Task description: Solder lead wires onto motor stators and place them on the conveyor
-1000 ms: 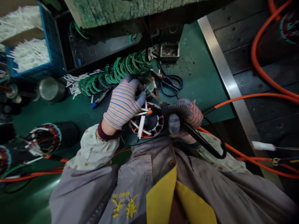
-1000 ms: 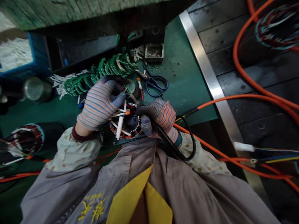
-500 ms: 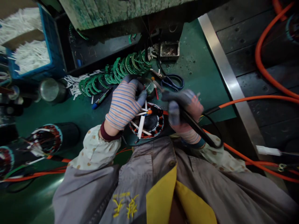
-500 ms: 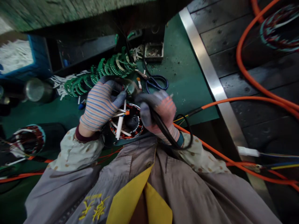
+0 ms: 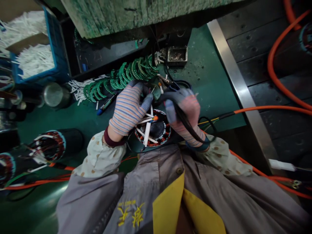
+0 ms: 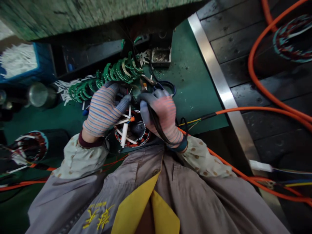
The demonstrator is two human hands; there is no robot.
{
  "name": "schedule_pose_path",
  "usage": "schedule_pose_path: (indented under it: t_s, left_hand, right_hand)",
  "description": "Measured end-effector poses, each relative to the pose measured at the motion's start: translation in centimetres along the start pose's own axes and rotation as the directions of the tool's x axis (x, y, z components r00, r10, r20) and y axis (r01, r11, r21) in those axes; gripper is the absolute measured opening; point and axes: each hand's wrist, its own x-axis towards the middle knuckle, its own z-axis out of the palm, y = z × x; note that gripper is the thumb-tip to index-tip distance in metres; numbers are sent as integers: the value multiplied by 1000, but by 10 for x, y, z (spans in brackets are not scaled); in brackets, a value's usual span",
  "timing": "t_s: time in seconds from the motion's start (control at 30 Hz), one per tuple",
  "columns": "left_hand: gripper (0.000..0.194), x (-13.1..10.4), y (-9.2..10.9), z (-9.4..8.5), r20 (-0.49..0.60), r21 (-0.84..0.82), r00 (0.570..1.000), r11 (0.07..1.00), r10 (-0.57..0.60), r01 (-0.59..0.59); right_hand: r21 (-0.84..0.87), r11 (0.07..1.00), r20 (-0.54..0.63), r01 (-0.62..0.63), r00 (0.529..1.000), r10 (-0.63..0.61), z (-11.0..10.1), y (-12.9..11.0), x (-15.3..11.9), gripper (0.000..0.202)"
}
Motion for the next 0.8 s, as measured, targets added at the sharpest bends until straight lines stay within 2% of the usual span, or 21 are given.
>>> schedule_pose_path:
  t_s: [0.07,0.1,0.23,0.33,0.4,0.57,0.8]
  left_hand:
    - [13,0,0,-3,17,-3,1000,1000,10,-10]
    - [11,-1,1,-5,30,-4,999,1000,15,-15]
    - [8,-2,2,-10,57,-8,998,1000,20,-20]
    - [8,-3,4,-9,59,-12,998,1000,17,-16]
    - [8,-3,5,-8,62,-7,998,1000,6,-5]
    - [14,-4,6,-3,52,28,999,1000,14,-15]
    - [18,-2,9,3,40,52,999,999,-3,1]
  right_hand:
    - [57,998,-115,40,993,-33,-11,-3,-11,35]
    - [82,995,-123,56,991,-46,-16,-5,-16,35]
    - [110,992,-34,67,997,-63,-29,-8,-23,29]
    - [145,983,-99,117,990,-103,-27,-7,-19,20]
    - [164,976,-126,144,984,-124,-26,-6,-17,21]
    - [172,976,-112,134,987,-116,-26,-5,-19,35]
    - [157,982,-194,103,978,-72,-24,-5,-24,23]
